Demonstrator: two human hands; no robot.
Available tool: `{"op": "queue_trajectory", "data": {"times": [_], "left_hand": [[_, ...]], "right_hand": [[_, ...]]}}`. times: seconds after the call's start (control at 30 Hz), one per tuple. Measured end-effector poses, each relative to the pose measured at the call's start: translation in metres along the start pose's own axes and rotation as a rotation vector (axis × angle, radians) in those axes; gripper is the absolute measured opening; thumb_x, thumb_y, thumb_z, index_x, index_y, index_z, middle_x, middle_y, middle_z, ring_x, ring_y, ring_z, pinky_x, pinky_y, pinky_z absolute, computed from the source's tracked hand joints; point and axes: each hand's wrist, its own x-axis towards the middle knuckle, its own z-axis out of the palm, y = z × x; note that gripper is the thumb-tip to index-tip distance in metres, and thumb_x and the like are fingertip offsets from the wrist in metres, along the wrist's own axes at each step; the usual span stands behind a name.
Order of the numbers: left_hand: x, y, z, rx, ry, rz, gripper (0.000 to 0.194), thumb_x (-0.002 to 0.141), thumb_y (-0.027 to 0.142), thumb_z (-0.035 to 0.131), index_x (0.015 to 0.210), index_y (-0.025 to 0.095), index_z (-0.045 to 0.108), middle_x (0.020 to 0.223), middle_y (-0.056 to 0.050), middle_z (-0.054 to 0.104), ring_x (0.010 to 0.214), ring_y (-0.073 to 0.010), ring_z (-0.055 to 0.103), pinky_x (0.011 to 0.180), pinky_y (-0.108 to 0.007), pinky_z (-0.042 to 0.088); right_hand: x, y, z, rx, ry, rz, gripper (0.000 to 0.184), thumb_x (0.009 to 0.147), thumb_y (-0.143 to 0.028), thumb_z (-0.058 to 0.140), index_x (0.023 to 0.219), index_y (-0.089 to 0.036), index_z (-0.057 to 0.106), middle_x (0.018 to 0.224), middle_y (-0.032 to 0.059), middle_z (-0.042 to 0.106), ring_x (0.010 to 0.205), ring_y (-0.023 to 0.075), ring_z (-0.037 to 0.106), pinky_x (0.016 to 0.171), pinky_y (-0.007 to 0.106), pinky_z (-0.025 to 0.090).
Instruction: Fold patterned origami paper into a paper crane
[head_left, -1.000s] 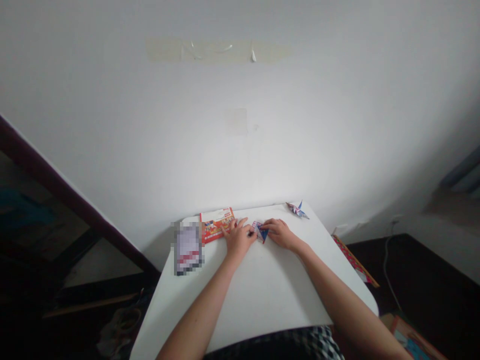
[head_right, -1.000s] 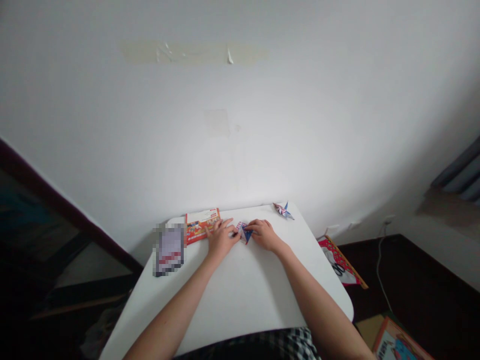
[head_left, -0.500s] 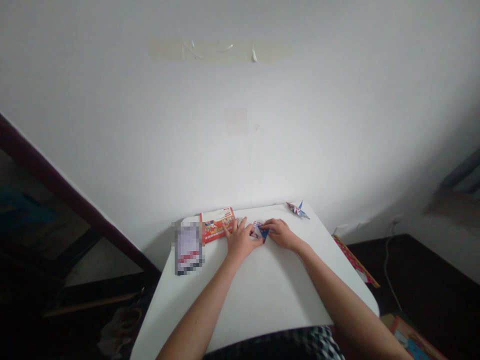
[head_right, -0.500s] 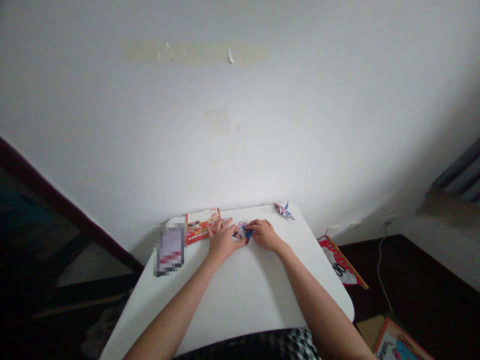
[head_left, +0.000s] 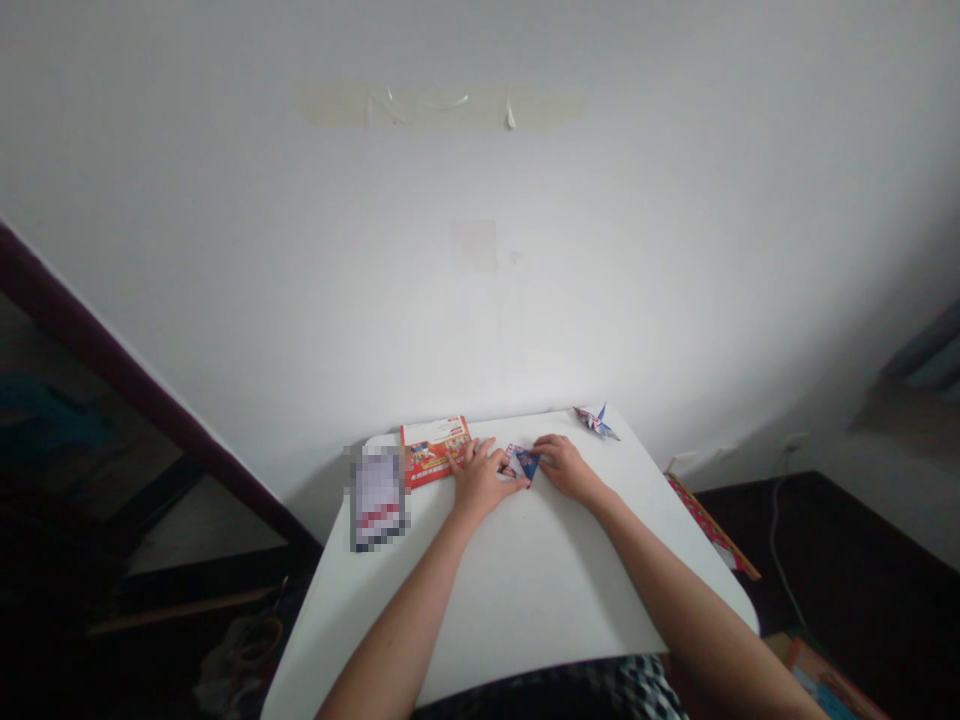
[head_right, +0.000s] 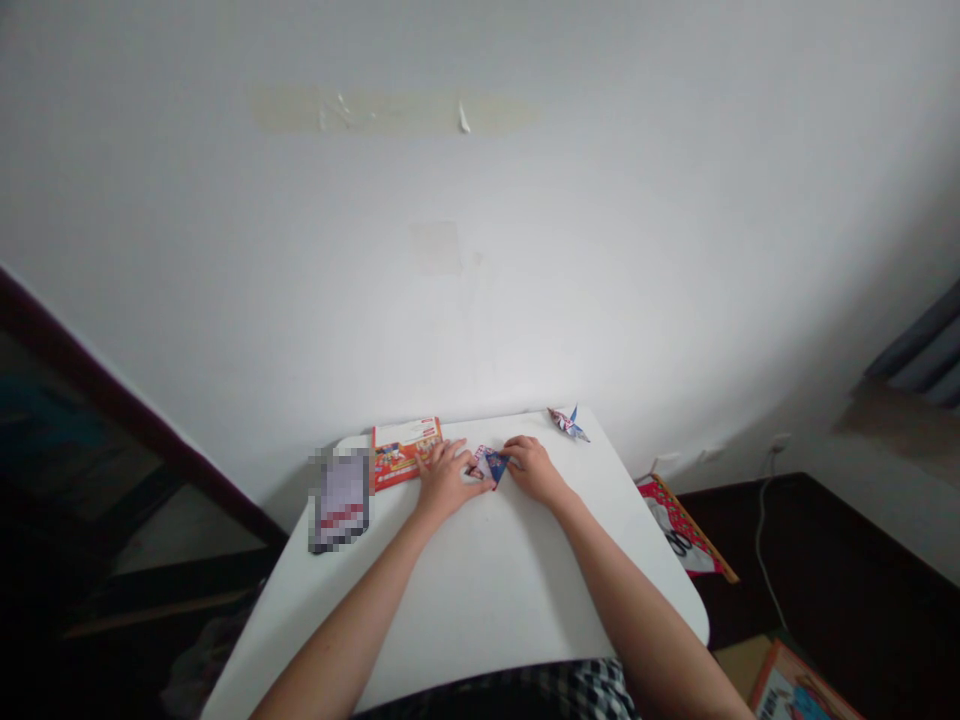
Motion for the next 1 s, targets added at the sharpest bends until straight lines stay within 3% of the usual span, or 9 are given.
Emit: {"op": "queue_trajectory", "data": {"times": [0.13,0.3,0.33,0.5,0.63,0.83,1.0], "left_hand": [[0.0,-0.001,0.001,-0.044,0.055,0.006,0.017,0.088,0.046,0.07,0.087,0.03,0.076,0.146,-0.001,0.063,0.147,-0.0339,0.04,0.123,-0.072,0.015],[0.003,-0.004,0.001,-0.089,0.073,-0.011,0.006,0.084,0.035,0.076,0.081,0.029,0.076,0.143,0.0,0.065,0.146,-0.0344,0.042,0.12,-0.075,0.019],[0.004,-0.004,0.001,-0.092,0.075,-0.019,0.006,0.082,0.035,0.077,0.086,0.031,0.077,0.144,0.0,0.064,0.146,-0.0347,0.042,0.121,-0.075,0.019],[0.005,-0.006,0.001,-0.071,0.018,-0.039,0.043,0.083,0.042,0.076,0.125,0.038,0.072,0.156,-0.003,0.053,0.15,-0.0373,0.036,0.123,-0.076,0.011],[0.006,-0.006,0.001,-0.054,-0.019,-0.04,0.036,0.084,0.044,0.075,0.119,0.038,0.075,0.159,-0.002,0.049,0.152,-0.0377,0.033,0.122,-0.078,0.009],[0.005,-0.01,0.006,-0.067,0.043,-0.028,0.031,0.08,0.04,0.08,0.109,0.034,0.073,0.154,-0.002,0.054,0.15,-0.0366,0.037,0.121,-0.078,0.014],[0.004,-0.009,0.004,-0.086,0.113,-0.007,0.027,0.08,0.038,0.08,0.104,0.031,0.069,0.152,-0.003,0.057,0.147,-0.0362,0.04,0.12,-0.078,0.02]], "right_hand": [[-0.003,0.0,0.004,-0.065,0.047,0.021,0.027,0.09,-0.025,0.067,0.114,-0.021,0.077,0.125,0.013,0.068,0.122,0.0296,0.058,0.108,0.046,0.047],[-0.005,-0.003,0.003,-0.083,0.022,0.025,0.031,0.089,-0.035,0.072,0.118,-0.023,0.076,0.128,0.0129,0.066,0.125,0.0312,0.056,0.109,0.048,0.047],[-0.005,-0.004,0.002,-0.086,0.015,0.025,0.032,0.089,-0.036,0.073,0.119,-0.024,0.076,0.129,0.0131,0.066,0.126,0.0314,0.055,0.109,0.048,0.047],[-0.005,-0.007,0.001,-0.108,0.004,0.028,0.032,0.089,-0.037,0.073,0.118,-0.025,0.077,0.131,0.0133,0.065,0.127,0.0316,0.055,0.109,0.048,0.047],[-0.005,-0.006,0.002,-0.112,0.018,0.018,0.03,0.09,-0.038,0.074,0.117,-0.026,0.077,0.129,0.0121,0.066,0.126,0.0308,0.056,0.109,0.046,0.047],[-0.004,0.0,0.009,-0.069,0.083,0.019,0.038,0.087,-0.041,0.076,0.121,-0.024,0.074,0.125,0.013,0.068,0.12,0.0311,0.059,0.107,0.047,0.049],[-0.003,0.006,0.011,0.001,0.13,0.038,0.026,0.081,-0.038,0.083,0.1,-0.021,0.079,0.118,0.0137,0.07,0.116,0.0317,0.062,0.103,0.047,0.05]]}}
